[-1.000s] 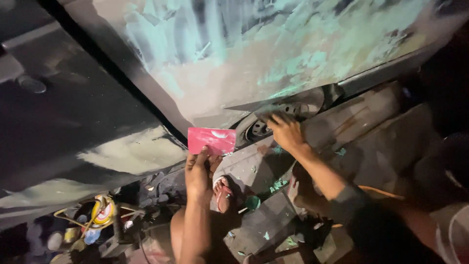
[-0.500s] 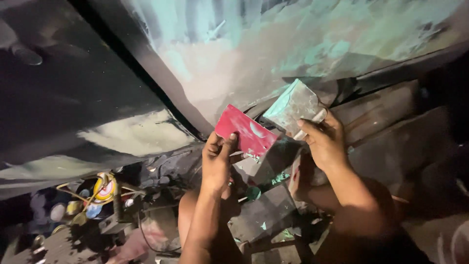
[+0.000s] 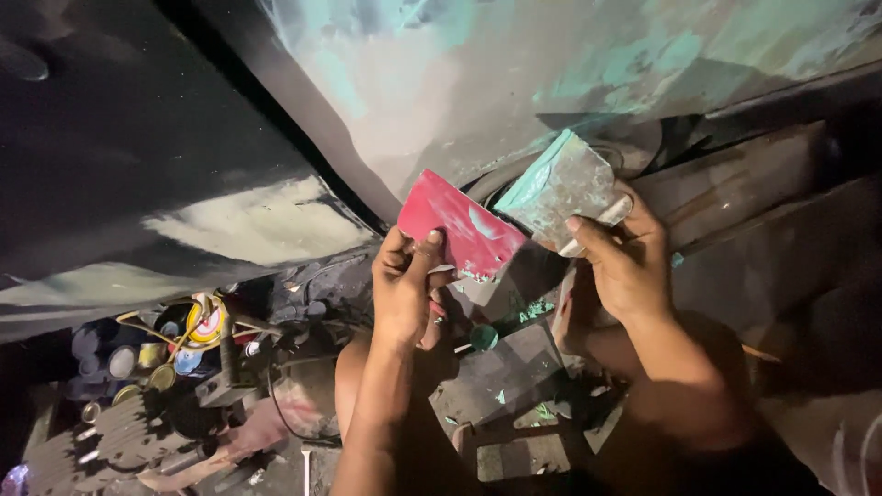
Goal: The person scoops light green body filler from a red card onto a metal spreader and applies it to a damaged area on the side of a car. They repeatedly spread the filler over the surface and scrape excess material back onto the card.
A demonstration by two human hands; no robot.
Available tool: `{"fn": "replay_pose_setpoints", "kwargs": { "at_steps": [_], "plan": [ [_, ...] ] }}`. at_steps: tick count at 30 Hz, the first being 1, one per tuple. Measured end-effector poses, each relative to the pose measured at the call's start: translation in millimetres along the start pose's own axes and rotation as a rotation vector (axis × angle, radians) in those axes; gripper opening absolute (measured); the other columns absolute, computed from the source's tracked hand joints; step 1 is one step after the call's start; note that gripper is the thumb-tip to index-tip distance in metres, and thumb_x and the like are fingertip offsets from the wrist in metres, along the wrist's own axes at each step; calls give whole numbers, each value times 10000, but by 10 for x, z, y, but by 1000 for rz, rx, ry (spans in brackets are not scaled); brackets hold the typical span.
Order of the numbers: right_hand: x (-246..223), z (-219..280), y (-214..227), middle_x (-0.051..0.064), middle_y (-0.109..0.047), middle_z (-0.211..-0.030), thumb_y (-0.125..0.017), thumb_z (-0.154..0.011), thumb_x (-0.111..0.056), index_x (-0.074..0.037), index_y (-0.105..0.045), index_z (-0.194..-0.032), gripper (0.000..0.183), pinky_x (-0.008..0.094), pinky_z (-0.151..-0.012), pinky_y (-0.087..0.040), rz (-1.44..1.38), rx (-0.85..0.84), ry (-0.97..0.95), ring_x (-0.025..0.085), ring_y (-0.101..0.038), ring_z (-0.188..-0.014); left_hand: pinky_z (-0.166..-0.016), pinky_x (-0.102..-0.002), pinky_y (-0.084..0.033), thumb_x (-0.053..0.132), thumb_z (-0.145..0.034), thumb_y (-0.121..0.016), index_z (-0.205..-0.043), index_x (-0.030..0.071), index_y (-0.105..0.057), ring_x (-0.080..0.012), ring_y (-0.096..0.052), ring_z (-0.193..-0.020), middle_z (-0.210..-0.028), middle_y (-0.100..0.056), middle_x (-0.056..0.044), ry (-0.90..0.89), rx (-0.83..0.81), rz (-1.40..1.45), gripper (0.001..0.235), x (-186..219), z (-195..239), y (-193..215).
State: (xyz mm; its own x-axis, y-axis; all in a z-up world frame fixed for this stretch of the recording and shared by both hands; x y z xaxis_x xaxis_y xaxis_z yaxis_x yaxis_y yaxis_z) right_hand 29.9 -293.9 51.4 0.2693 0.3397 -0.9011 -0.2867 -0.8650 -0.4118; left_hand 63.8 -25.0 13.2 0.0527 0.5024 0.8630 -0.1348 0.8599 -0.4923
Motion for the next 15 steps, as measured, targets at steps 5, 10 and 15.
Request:
{"fn": "replay_pose_setpoints", "kwargs": {
  "at_steps": [5, 10, 15],
  "plan": [
    [22, 19, -37, 99, -689, -1005, -731, -863, 49, -34, -598, -1296, 460, 399, -798, -680, 27, -14, 10, 192, -729, -940, -547, -452, -680, 26, -931, -705, -1019, -31, -681, -240, -720, -598, -779, -683, -123, -2, -14, -12, 107, 177, 77, -116],
    [55, 50, -53, 93, -680, -975, -747, -848, 56, -21, -607, -1295, 474, 372, -771, -683, 41, -23, 21, 161, -716, -900, -552, -440, -680, 27, -935, -704, -1016, -15, -683, -219, -713, -603, -765, -673, -105, -3, -10, -39, 94, 227, 109, -131],
    [54, 86, -41, 90, -695, -973, -777, -835, 32, -26, -650, -1250, 438, 338, -750, -664, 179, -53, 64, 120, -665, -896, -544, -438, -676, 14, -937, -699, -1003, -25, -677, -215, -694, -602, -761, -660, -106, -29, -2, -71, 80, 89, 29, 17]
  ]
}}
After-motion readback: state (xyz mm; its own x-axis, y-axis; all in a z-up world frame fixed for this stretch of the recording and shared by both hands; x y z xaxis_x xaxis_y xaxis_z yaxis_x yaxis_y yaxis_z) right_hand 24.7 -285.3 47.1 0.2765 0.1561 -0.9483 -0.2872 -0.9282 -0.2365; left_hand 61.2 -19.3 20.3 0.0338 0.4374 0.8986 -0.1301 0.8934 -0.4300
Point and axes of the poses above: each hand's wrist, its own z-axis away from the middle knuckle, its own y-axis out of the back of the hand, x = y × z, the point moved 8 cm from there along -z, towards the middle knuckle
